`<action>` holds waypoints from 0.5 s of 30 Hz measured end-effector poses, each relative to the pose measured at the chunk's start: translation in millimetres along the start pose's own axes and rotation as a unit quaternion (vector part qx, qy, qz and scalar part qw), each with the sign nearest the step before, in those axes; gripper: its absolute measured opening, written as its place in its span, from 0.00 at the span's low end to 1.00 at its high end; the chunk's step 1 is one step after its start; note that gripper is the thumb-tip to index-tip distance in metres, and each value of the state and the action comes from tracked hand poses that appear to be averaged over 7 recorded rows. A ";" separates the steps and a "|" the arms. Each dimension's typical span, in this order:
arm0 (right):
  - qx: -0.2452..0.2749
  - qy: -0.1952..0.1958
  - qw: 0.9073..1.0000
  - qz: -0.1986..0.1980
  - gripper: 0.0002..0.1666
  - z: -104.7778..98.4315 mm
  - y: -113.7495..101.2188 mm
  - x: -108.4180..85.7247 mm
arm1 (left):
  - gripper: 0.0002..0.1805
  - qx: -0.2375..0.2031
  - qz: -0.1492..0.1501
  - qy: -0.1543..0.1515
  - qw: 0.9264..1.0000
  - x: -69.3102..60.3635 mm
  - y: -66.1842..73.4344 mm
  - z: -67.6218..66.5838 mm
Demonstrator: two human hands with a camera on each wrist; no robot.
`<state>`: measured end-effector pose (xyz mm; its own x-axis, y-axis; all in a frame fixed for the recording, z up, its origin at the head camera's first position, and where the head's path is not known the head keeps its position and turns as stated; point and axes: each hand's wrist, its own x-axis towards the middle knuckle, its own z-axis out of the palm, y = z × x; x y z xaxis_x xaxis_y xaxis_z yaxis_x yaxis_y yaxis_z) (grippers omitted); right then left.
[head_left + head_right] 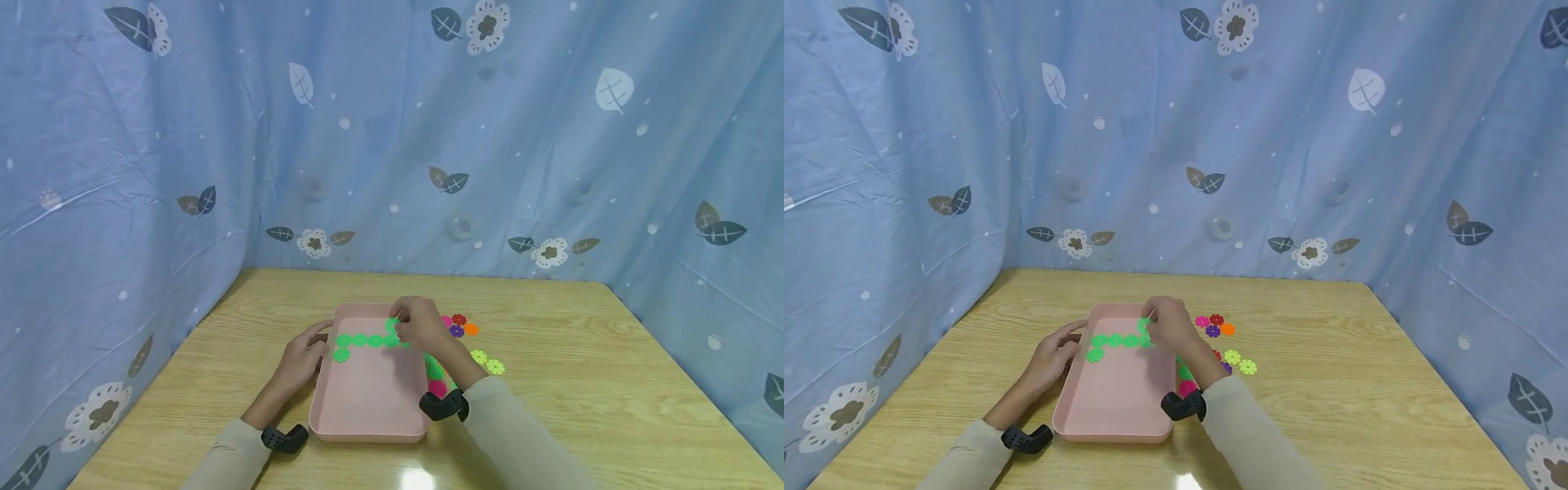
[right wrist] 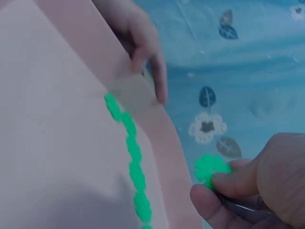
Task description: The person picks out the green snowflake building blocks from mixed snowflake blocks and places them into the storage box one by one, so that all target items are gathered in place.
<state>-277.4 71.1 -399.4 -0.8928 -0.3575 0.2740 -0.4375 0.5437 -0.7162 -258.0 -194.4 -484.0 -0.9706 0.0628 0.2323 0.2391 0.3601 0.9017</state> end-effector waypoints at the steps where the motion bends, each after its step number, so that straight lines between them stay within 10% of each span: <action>1: 0.005 -0.006 1.000 -0.004 0.09 2.6 -2.8 0.3 | 0.28 0.001 0.000 0.000 1.000 -0.3 0.3 0.1; 15: -0.010 -0.027 0.999 -0.018 0.13 35.1 -14.6 3.7 | 0.29 0.007 -0.004 -0.003 1.000 -0.7 2.7 -0.3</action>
<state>-270.5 35.2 -410.5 -0.8698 -0.4168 0.2642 -0.4717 0.5449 -0.6933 -256.7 -193.7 -481.6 -0.9725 0.0661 0.2233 0.2316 0.3744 0.8979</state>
